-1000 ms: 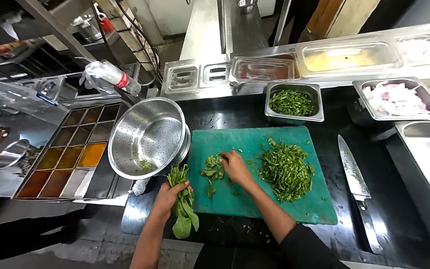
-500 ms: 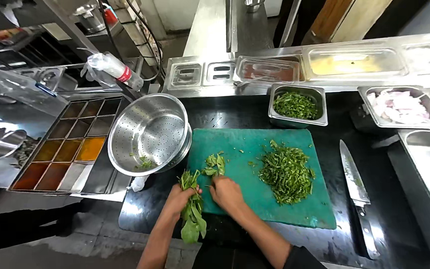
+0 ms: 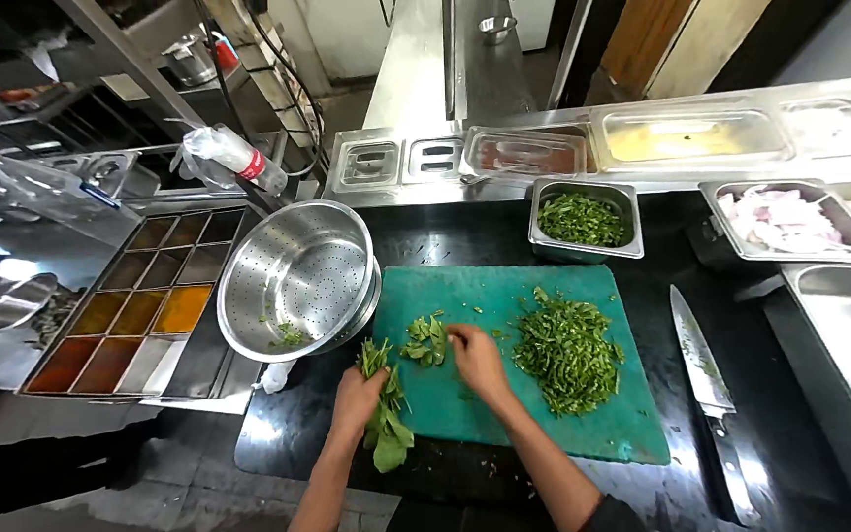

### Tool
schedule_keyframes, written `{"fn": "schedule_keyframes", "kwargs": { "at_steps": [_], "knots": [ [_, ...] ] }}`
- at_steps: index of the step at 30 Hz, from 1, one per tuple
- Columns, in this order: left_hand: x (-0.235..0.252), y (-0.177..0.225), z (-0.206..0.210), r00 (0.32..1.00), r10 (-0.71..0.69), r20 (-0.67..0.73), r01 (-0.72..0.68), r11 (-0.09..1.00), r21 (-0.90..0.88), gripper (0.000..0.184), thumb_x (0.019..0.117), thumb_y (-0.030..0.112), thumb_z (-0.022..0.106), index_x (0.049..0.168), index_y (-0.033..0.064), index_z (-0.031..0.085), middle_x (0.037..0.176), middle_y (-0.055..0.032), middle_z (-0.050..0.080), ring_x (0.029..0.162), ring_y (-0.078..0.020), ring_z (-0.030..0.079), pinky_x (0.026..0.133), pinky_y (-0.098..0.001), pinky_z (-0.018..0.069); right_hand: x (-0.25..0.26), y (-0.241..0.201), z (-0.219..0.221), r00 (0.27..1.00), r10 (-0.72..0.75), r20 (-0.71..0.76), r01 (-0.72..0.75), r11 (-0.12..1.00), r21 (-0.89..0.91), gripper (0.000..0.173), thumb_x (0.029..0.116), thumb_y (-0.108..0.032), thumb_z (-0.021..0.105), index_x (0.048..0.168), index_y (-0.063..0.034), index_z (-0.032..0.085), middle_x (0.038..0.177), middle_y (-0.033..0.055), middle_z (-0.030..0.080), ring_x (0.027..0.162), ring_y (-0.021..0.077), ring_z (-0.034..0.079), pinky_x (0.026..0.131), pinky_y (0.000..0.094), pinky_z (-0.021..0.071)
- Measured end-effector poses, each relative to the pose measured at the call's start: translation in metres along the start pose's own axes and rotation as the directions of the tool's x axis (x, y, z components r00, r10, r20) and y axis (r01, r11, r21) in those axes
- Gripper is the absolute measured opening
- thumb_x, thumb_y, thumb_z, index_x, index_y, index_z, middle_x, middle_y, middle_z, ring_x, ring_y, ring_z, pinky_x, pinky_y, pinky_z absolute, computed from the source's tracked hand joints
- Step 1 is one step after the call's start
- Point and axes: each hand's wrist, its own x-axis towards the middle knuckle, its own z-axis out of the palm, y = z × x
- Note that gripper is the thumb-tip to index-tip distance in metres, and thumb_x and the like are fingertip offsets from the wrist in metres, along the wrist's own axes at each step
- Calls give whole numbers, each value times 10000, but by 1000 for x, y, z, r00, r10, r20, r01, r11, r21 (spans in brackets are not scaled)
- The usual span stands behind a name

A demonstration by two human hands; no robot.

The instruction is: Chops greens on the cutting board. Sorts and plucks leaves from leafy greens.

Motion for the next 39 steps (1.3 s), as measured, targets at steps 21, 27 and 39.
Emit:
{"fn": "schedule_keyframes", "kwargs": {
  "at_steps": [21, 27, 39],
  "knots": [
    [30, 52, 38, 982, 130, 138, -141, 987, 78, 342, 1060, 190, 548, 1286, -60, 600, 1205, -243, 658, 1138, -322, 639, 1011, -506, 487, 12, -21, 31, 994, 70, 81, -85, 976, 202, 329, 1054, -78, 496, 1326, -44, 678, 1288, 173, 685, 1213, 273, 648, 1061, 443, 493],
    [20, 50, 38, 962, 251, 104, -213, 934, -288, 315, 1055, 110, 533, 1322, -56, 554, 1175, -199, 667, 1066, -224, 668, 946, -397, 549, 2, -14, 23, 996, -55, 64, 17, 873, 487, 313, 1065, -169, 561, 1304, -10, 685, 1251, 156, 705, 1165, 211, 665, 1043, 397, 510],
    [5, 55, 56, 942, 325, 77, -248, 835, -491, 321, 1039, 115, 574, 1290, -83, 549, 1105, -170, 685, 989, -168, 687, 898, -335, 575, -7, -19, 26, 979, 46, -198, 54, 880, 473, 163, 964, -40, 641, 1039, -37, 786, 1081, 97, 735, 995, 154, 689, 930, 326, 554]
  ]
}}
